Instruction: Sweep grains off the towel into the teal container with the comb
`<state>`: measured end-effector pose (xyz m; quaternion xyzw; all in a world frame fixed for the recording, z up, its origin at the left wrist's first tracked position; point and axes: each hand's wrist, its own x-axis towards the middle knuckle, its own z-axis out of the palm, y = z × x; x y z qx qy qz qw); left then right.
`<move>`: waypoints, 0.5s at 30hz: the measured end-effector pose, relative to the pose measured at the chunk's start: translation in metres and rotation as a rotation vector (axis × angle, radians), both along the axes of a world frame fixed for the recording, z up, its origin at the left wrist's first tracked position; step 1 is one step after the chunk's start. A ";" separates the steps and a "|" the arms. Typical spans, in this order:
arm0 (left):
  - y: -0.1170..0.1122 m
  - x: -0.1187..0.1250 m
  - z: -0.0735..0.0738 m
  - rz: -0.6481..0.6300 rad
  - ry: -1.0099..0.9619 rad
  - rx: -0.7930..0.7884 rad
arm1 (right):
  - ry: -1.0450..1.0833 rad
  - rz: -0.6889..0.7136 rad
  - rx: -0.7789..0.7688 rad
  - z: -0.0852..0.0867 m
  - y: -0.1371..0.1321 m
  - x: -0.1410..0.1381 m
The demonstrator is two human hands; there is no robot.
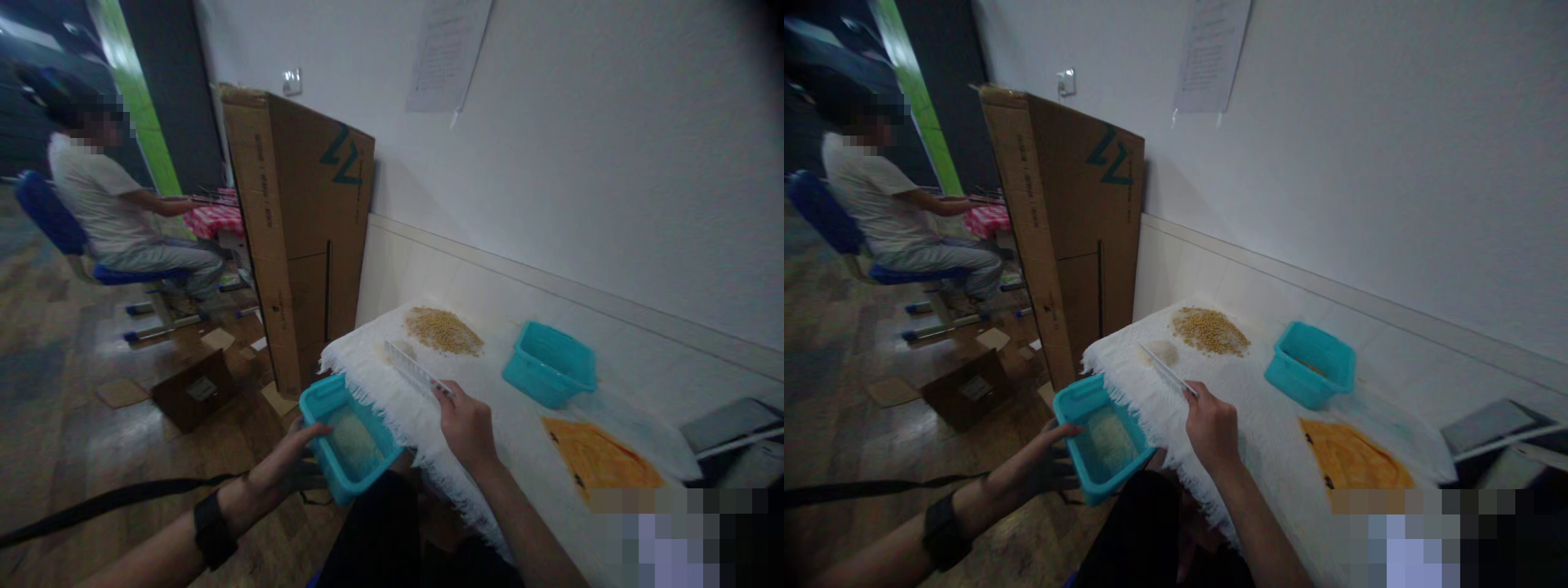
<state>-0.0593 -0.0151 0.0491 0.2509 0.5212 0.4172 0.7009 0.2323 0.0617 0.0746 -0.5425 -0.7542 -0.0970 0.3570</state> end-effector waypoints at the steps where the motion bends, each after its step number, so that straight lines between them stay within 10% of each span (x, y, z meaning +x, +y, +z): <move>1: 0.000 -0.001 -0.002 -0.002 0.000 0.004 | -0.035 -0.042 -0.082 0.005 0.009 -0.004; 15: 0.002 -0.002 -0.010 0.050 0.010 0.006 | -0.159 -0.036 -0.240 0.015 0.061 -0.054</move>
